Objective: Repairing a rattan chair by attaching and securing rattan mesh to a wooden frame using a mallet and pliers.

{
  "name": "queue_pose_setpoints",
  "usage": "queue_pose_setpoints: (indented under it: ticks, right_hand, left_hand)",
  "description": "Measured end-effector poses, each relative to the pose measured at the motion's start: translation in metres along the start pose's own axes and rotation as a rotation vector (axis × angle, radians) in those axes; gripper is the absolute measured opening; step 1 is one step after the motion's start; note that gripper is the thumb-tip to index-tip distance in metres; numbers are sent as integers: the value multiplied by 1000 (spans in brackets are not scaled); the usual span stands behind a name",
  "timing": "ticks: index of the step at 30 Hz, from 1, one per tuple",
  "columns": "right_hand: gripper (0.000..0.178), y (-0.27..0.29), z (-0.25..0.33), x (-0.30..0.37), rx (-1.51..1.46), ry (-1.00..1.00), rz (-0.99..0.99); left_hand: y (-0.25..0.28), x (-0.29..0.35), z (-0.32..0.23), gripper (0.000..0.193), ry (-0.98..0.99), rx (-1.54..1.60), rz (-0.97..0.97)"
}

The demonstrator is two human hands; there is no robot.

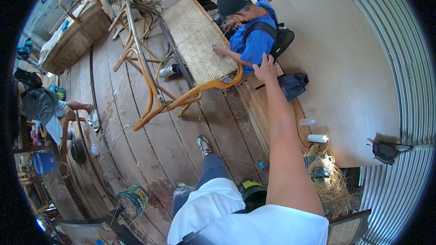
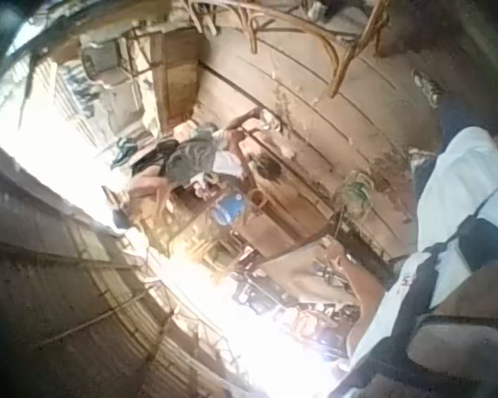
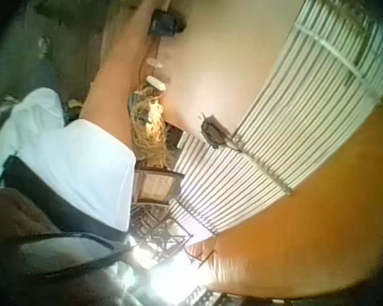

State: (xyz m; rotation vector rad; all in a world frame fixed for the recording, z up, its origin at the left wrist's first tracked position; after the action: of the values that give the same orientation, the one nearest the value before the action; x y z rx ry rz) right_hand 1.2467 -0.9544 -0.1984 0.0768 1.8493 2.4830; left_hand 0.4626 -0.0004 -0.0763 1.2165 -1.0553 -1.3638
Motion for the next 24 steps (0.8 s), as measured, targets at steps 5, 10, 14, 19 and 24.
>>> queue_pose_setpoints:
  ticks: [5, 10, 14, 19, 24]
  right_hand:
    - [89, 12, 21, -77, 56, -32, 13]
    - [92, -21, 21, -104, 41, -64, 133]
    - [92, -69, 35, -79, 256, -148, 491]
    - [82, -87, 45, -66, 286, 1, 444]
    - [51, -83, 67, -14, -137, -80, 167]
  left_hand:
    - [1, 13, -9, 76, 59, -73, -8]
    - [4, 16, 3, 76, 113, -129, -12]
    - [8, 20, 16, 76, 141, -180, -10]
    - [10, 12, 17, 77, 146, -178, -23]
    - [14, 11, 22, 77, 154, -182, -31]
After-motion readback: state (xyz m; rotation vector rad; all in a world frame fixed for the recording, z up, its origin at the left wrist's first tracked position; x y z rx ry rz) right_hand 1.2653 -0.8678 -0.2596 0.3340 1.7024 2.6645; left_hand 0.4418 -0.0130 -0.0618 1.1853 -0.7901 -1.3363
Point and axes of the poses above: each hand's wrist, its own x-axis away from the middle knuckle, its own y-axis out of the back of the hand, z = x × y, the point moved 10 cm from there along -x, towards the middle knuckle, and after that the axes turned 8 degrees about y, right-handed, at the moved point
